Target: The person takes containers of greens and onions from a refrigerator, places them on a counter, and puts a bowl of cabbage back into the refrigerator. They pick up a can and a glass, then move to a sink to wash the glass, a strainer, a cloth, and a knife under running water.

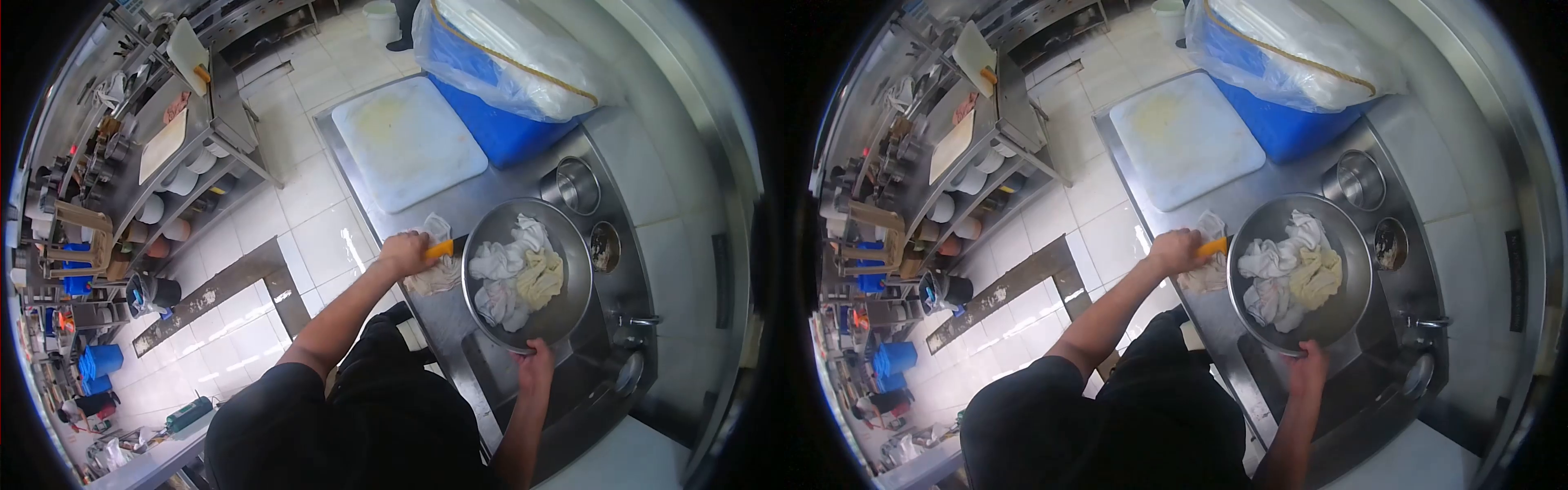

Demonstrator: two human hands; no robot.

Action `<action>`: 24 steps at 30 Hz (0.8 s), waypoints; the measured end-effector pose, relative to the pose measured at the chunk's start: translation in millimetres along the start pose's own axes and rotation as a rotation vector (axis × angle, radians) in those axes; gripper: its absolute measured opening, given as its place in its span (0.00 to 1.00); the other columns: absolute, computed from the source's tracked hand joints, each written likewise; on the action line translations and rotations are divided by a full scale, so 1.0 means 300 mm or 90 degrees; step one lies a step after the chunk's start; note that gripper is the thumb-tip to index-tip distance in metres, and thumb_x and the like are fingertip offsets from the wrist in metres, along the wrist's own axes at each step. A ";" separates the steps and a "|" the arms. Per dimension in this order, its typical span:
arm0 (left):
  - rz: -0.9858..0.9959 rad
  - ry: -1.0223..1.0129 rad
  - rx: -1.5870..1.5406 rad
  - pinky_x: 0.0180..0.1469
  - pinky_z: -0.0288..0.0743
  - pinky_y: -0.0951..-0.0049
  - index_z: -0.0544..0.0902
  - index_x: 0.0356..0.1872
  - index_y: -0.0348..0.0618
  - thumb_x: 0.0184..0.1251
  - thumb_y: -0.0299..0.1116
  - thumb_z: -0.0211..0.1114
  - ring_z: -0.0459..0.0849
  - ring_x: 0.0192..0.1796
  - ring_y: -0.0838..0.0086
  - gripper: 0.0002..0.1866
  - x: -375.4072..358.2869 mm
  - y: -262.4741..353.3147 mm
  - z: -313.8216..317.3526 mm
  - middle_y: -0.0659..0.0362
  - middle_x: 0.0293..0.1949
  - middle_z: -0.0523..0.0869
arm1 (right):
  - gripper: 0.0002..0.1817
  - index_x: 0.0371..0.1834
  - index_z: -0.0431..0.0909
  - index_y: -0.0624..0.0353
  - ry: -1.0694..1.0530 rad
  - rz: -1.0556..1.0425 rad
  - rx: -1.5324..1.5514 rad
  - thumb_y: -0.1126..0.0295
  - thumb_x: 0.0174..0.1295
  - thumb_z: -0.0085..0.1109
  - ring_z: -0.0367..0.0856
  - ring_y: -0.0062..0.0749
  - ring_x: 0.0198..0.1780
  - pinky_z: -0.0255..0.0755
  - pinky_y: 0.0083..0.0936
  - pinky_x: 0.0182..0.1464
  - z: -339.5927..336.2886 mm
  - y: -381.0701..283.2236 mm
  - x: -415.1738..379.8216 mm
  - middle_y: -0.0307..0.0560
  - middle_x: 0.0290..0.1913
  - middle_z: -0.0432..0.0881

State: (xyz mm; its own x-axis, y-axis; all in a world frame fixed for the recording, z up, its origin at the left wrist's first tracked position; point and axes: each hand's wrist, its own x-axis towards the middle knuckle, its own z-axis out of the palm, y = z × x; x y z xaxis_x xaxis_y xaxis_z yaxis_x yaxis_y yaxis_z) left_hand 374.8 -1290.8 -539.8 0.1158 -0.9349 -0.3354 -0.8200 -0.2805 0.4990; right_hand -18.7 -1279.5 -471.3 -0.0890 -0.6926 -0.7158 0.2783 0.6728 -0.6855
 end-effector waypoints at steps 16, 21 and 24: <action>-0.061 0.298 0.173 0.84 0.40 0.50 0.58 0.80 0.42 0.79 0.58 0.45 0.51 0.84 0.58 0.38 0.748 -0.340 -0.162 0.50 0.82 0.57 | 0.29 0.68 0.69 0.69 0.060 -0.014 0.115 0.80 0.59 0.55 0.80 0.50 0.62 0.77 0.60 0.62 0.076 0.041 -0.217 0.56 0.62 0.77; 0.529 0.086 -0.088 0.81 0.54 0.52 0.74 0.69 0.39 0.78 0.42 0.52 0.66 0.77 0.51 0.25 0.495 -0.143 0.050 0.45 0.71 0.74 | 0.28 0.66 0.70 0.68 0.076 -0.065 0.137 0.79 0.59 0.55 0.83 0.49 0.59 0.80 0.55 0.59 0.121 0.044 -0.288 0.54 0.60 0.79; 0.528 0.130 -0.199 0.78 0.60 0.52 0.77 0.65 0.39 0.77 0.39 0.54 0.70 0.74 0.51 0.22 0.476 -0.116 0.015 0.44 0.65 0.79 | 0.26 0.65 0.72 0.68 0.088 -0.107 0.116 0.79 0.59 0.55 0.84 0.47 0.57 0.82 0.52 0.58 0.110 0.041 -0.297 0.53 0.59 0.80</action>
State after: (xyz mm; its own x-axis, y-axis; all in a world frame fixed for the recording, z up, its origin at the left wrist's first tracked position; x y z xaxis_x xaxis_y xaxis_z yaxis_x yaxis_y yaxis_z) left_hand 417.5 -1413.7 -608.7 -0.3223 -0.8752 0.3607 -0.4985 0.4808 0.7213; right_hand 24.2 -1218.2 -411.6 -0.2749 -0.7395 -0.6145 0.4152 0.4851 -0.7696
